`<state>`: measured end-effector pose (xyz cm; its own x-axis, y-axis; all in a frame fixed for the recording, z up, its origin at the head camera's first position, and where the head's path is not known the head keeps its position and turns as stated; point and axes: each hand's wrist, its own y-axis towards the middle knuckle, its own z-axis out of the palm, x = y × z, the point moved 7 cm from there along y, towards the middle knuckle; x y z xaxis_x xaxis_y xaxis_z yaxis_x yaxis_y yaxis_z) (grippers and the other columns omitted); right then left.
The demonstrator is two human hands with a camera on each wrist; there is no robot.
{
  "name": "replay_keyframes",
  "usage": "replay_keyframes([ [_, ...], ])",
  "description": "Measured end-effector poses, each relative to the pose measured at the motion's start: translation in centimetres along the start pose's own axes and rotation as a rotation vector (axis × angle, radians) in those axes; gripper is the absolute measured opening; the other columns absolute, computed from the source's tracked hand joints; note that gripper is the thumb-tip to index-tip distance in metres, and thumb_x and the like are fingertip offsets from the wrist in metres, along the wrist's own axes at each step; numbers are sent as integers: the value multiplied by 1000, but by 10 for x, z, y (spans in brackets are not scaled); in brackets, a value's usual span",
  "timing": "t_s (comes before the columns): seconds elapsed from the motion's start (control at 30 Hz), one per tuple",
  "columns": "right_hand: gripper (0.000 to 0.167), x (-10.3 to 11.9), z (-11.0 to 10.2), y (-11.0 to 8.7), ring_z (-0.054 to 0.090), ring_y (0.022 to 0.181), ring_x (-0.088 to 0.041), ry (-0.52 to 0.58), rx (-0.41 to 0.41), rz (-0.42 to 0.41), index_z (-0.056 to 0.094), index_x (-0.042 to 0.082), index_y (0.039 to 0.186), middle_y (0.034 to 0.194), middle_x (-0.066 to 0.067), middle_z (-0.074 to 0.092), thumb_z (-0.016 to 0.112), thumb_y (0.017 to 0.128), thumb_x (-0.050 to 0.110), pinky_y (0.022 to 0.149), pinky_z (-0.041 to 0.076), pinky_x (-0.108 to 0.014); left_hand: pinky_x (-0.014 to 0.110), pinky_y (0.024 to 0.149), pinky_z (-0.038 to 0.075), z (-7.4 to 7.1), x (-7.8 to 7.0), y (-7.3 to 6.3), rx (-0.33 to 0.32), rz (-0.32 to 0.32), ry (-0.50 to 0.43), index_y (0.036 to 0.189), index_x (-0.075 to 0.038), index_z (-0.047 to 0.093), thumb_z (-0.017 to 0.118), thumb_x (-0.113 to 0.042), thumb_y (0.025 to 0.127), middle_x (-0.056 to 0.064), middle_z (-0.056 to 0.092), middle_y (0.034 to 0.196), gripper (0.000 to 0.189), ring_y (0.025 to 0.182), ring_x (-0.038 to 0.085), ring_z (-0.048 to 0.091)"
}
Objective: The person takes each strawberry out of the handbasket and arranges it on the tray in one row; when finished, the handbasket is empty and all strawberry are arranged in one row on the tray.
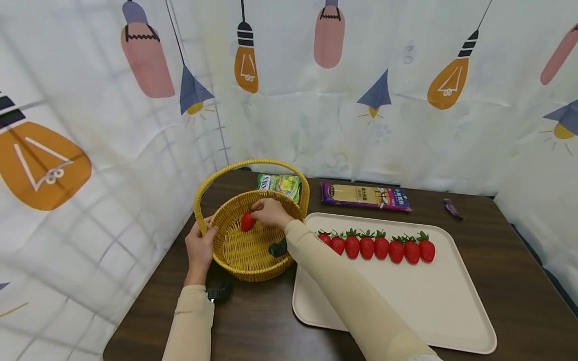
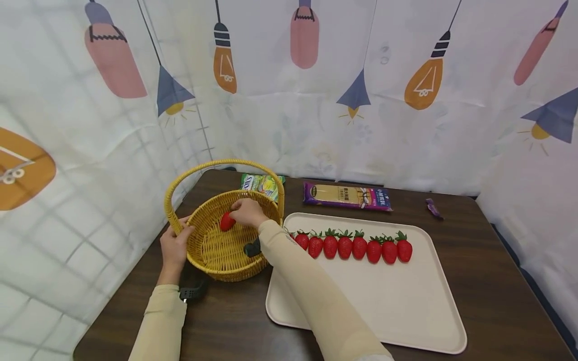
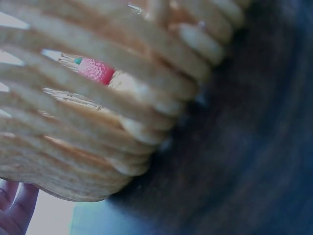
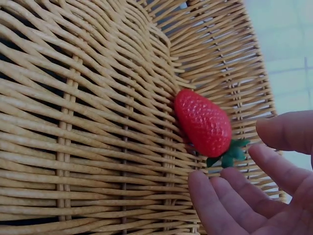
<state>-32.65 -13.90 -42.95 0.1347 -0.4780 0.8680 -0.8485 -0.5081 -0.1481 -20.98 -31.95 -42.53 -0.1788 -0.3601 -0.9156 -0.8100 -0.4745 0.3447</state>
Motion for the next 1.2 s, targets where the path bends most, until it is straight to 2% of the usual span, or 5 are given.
replay_keyframes([
  [0.17,34,-4,3,3,65,85,-30,-14,9,9,61,7,127,114,-10,63,63,94,18,71,54,-37,19,62,38,2,11,4,2,-29,5,89,5,57,60,-5,93,20,65,122,11,82,6,53],
  [0.37,44,-5,20,9,60,80,-15,-183,110,-63,56,13,136,114,-7,64,65,94,21,66,48,-27,21,61,37,1,27,7,-34,-15,7,86,-1,57,62,-8,92,12,68,121,11,82,9,55],
  [0.6,43,-3,33,6,60,111,-16,-306,223,-124,60,20,134,127,-2,63,67,93,29,87,49,-29,18,65,40,2,28,7,-45,-4,4,86,1,57,62,-8,92,14,68,120,11,91,10,58],
  [0.9,32,2,42,2,58,113,-12,-301,331,-210,69,25,122,124,5,65,68,92,34,87,48,-25,13,71,42,3,20,7,-16,5,-14,88,6,58,61,-6,92,16,66,123,13,105,26,61],
  [1.2,34,9,49,-3,60,107,-6,-231,397,-248,68,18,123,121,6,67,69,91,25,83,49,-21,12,72,45,4,27,8,-28,-1,-9,88,2,58,61,-7,92,11,68,121,10,102,20,62],
])
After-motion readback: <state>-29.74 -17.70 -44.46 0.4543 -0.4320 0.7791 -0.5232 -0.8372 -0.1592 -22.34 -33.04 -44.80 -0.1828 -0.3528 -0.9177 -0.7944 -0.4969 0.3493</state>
